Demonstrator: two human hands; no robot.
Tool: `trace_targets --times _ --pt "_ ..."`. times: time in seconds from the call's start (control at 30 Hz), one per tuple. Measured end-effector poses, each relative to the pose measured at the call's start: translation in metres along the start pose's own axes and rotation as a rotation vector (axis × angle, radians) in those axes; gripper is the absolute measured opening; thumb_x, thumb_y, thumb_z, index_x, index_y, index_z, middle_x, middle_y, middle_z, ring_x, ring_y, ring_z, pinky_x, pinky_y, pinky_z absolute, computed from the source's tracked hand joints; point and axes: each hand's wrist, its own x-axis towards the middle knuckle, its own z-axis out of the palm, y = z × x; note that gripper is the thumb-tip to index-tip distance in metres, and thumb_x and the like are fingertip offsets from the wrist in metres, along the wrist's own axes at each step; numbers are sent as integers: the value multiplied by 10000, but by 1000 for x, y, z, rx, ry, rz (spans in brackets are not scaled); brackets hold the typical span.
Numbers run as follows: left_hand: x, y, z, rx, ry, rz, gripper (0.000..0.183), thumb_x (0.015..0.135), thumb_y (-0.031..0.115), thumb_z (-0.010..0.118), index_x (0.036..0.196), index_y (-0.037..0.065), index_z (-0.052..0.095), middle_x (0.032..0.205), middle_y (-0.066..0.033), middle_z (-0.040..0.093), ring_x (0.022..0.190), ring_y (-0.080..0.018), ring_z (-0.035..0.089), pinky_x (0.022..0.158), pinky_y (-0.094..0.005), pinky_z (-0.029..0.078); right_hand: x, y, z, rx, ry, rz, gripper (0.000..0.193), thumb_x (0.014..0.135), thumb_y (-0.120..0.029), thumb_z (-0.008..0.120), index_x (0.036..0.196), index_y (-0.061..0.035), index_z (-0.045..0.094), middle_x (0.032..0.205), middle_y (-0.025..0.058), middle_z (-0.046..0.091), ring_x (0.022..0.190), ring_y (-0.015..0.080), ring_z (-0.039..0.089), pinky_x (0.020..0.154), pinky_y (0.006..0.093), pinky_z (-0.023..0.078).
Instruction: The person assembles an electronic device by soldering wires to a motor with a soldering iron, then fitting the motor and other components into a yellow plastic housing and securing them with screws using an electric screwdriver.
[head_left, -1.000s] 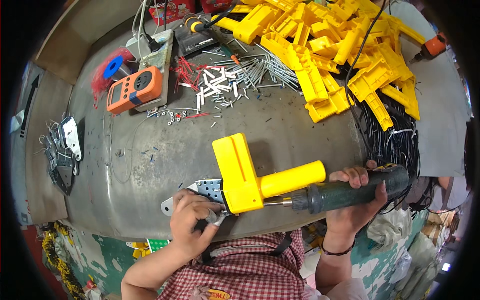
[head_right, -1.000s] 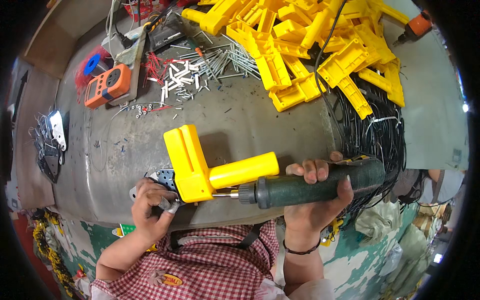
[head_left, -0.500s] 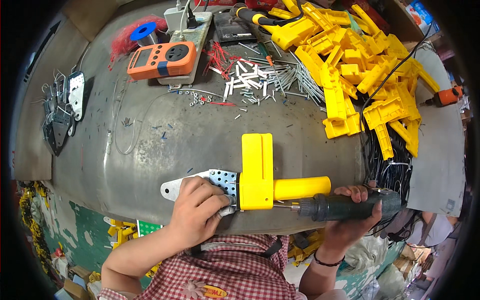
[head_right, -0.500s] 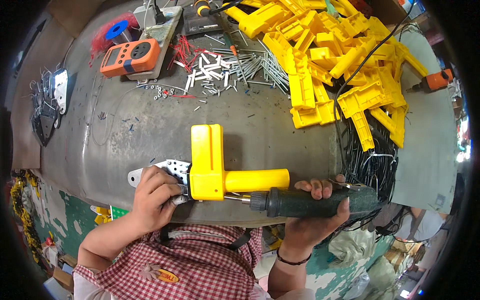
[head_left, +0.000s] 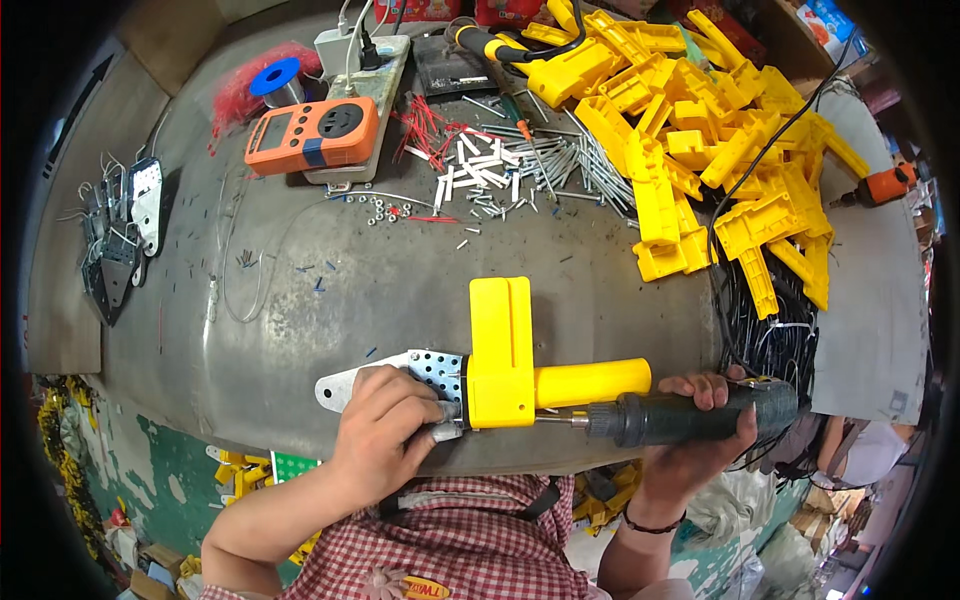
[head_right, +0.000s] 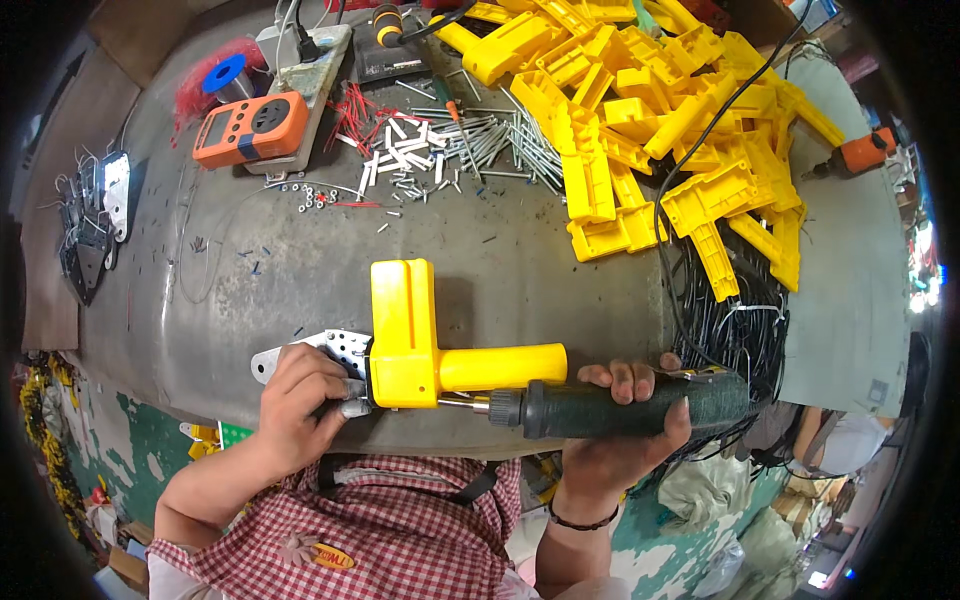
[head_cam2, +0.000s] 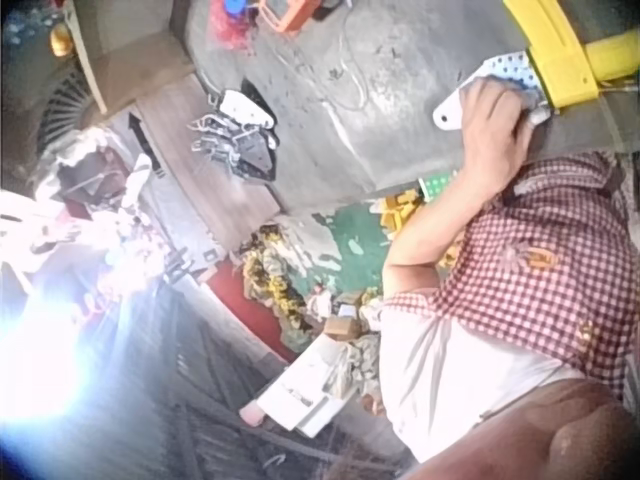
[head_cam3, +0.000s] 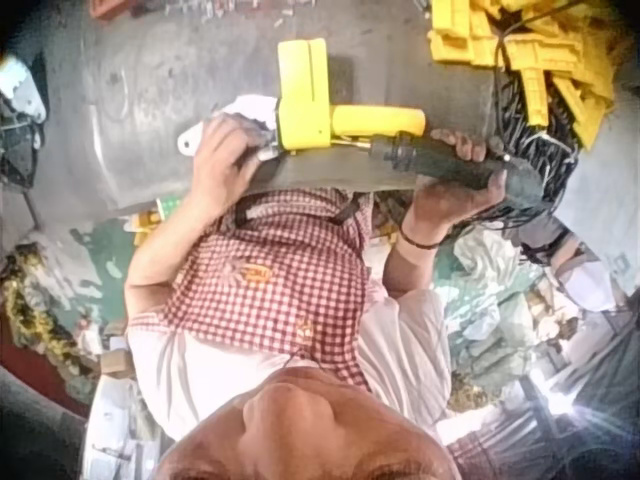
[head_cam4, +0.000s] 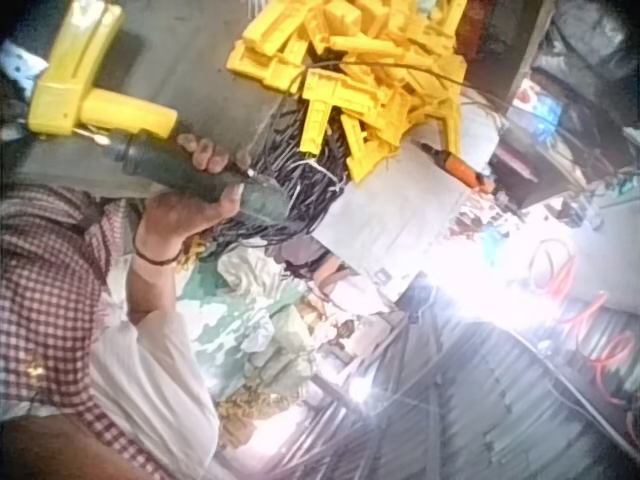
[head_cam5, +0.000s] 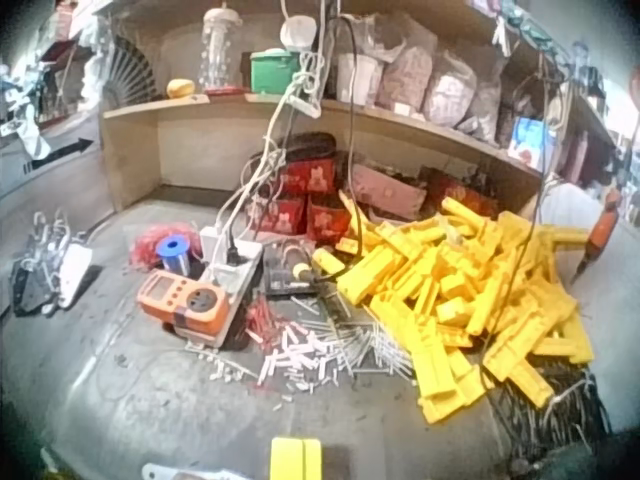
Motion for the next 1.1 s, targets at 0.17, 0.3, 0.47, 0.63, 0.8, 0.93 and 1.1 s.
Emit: trace_targets --times 0.17,0.3,0.47,0.63,0.8,0.93,1.1 --pt "1 0 1 -8 -10 11 317 529 -26 690 806 62 564 832 -56 564 797 -261 533 729 -373 410 1 3 5 32 -6 20 347 831 -261 570 1113 -104 443 770 5 453 743 136 466 812 334 401" --pt "3 -4 -2 8 -22 13 325 531 -26 682 818 60 554 828 -57 550 807 -258 530 727 -380 408 -1 2 16 3 10 17 348 820 -260 583 1103 -111 446 764 1 453 737 126 470 813 322 407" --pt "-1 -4 -4 -35 -42 65 325 503 -49 655 785 61 540 822 -84 546 765 -285 515 701 -388 403 -4 3 14 -27 6 21 362 813 -270 594 1105 -119 442 774 -1 458 739 122 475 818 319 410" --pt "-3 -4 -4 -3 -69 81 299 548 10 654 819 71 545 843 -81 526 798 -286 499 708 -407 384 -8 7 15 -39 28 -15 372 812 -277 594 1112 -125 433 777 -5 461 735 121 474 818 319 410" --pt "1 -8 10 78 -65 134 262 584 88 643 825 80 541 848 -95 511 802 -312 485 695 -425 378 -11 6 12 19 126 -48 332 816 -310 569 1071 -123 470 762 1 478 726 124 470 810 317 410" --pt "-5 -8 12 82 -12 119 226 593 78 590 802 43 510 822 -150 476 788 -366 448 711 -468 362 -10 8 2 43 130 42 338 814 -325 558 1081 -122 510 750 18 530 743 155 511 804 334 403" --pt "-14 -3 5 232 -5 114 207 662 31 524 859 4 466 928 -193 451 902 -398 432 857 -484 352 1 10 8 -33 88 81 356 836 -372 563 1054 -97 506 749 59 556 722 182 519 778 369 418"
